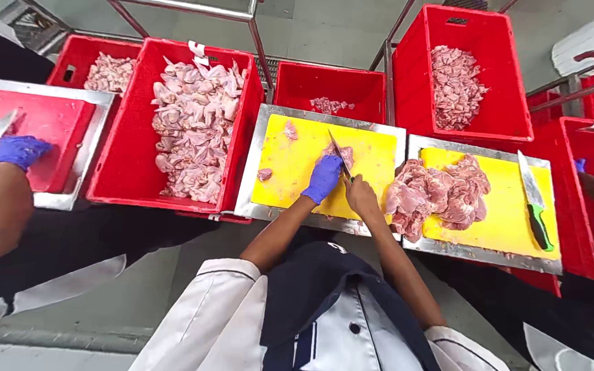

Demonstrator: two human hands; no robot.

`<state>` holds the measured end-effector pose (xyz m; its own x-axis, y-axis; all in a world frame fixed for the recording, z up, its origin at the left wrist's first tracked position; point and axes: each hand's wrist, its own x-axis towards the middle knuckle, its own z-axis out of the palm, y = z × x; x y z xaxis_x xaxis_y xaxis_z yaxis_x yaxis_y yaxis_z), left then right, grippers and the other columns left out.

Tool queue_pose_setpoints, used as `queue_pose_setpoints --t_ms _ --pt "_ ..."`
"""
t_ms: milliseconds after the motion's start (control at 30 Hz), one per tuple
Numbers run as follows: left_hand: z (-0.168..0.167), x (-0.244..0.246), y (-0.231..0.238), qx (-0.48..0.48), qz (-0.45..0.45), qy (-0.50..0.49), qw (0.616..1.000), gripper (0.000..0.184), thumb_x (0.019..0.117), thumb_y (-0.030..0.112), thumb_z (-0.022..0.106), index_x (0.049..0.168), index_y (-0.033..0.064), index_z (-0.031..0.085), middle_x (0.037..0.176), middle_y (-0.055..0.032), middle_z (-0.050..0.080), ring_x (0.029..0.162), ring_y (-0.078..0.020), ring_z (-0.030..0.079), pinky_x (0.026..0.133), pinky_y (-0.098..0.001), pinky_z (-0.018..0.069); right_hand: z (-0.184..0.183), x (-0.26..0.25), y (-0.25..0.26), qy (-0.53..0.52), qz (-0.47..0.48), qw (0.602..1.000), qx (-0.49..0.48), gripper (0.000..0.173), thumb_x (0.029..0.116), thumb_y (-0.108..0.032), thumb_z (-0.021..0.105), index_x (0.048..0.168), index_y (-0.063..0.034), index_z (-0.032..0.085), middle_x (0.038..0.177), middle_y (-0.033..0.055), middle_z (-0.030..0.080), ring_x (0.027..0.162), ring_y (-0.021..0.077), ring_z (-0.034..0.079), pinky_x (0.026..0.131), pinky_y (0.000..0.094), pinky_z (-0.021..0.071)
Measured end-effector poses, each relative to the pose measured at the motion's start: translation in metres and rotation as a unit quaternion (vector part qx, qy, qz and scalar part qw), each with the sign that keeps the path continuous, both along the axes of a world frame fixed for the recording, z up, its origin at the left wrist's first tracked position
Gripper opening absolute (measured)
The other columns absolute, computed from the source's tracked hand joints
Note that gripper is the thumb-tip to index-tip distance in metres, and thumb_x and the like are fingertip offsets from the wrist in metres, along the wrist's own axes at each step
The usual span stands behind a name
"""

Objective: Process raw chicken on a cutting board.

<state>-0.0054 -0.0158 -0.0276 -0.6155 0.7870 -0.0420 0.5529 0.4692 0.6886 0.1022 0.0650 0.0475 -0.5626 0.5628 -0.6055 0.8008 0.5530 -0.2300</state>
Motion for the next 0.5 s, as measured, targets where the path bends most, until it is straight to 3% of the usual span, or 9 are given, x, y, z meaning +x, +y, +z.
queue_pose_setpoints --t_ms 67,133,267,400,500 --pt "-0.001 -0.002 -0.003 0.012 -0.010 0.004 1.000 0.032 0.1055 0.009 0.043 0.121 0.0013 0.071 0.126 -0.0170 0.069 0.125 -0.0326 0.062 0.111 -0.0457 0.0466 -0.005 -0.027 0.003 0.018 -0.003 1.000 -0.003 0.057 0.1105 -0.045 0.038 0.140 0.0027 0.050 0.119 0.0250 0.068 0.112 0.0407 0.068 0.093 0.0579 0.0547" --pt "-0.004 -0.002 -0.005 0.024 -0.014 0.010 1.000 0.032 0.1053 0.010 0.044 0.119 0.0016 0.071 0.124 -0.0168 0.070 0.124 -0.0322 0.063 0.111 -0.0454 0.0471 -0.004 -0.019 0.000 0.010 -0.005 1.000 -0.005 0.056 0.1107 -0.045 0.037 0.140 0.0022 0.049 0.118 0.0248 0.068 0.111 0.0401 0.069 0.092 0.0576 0.0551" --pt "-0.010 0.000 -0.007 0.063 0.020 0.011 0.998 0.030 0.1055 0.014 0.046 0.114 0.0033 0.073 0.119 -0.0153 0.072 0.120 -0.0304 0.065 0.108 -0.0440 0.0492 0.005 0.080 -0.023 -0.050 -0.024 0.998 -0.014 0.058 0.1103 -0.046 0.039 0.137 0.0039 0.050 0.110 0.0259 0.068 0.104 0.0417 0.070 0.088 0.0581 0.0559" --pt "-0.004 -0.004 -0.018 0.103 0.079 -0.040 0.991 0.031 0.1018 0.013 0.055 0.127 0.0009 0.068 0.134 -0.0182 0.066 0.130 -0.0307 0.060 0.114 -0.0434 0.0457 0.010 0.142 -0.021 -0.109 -0.018 0.994 -0.027 0.059 0.1094 -0.049 0.041 0.140 0.0009 0.049 0.112 0.0260 0.070 0.108 0.0421 0.070 0.091 0.0583 0.0551" --pt "0.018 -0.017 -0.018 -0.038 0.162 -0.013 0.986 0.048 0.0939 0.028 0.071 0.137 0.0090 0.063 0.143 -0.0164 0.059 0.137 -0.0350 0.052 0.113 -0.0531 0.0431 0.003 0.138 -0.003 -0.033 0.004 0.999 0.011 0.057 0.1096 -0.048 0.042 0.131 0.0026 0.055 0.103 0.0262 0.070 0.102 0.0438 0.070 0.087 0.0595 0.0553"
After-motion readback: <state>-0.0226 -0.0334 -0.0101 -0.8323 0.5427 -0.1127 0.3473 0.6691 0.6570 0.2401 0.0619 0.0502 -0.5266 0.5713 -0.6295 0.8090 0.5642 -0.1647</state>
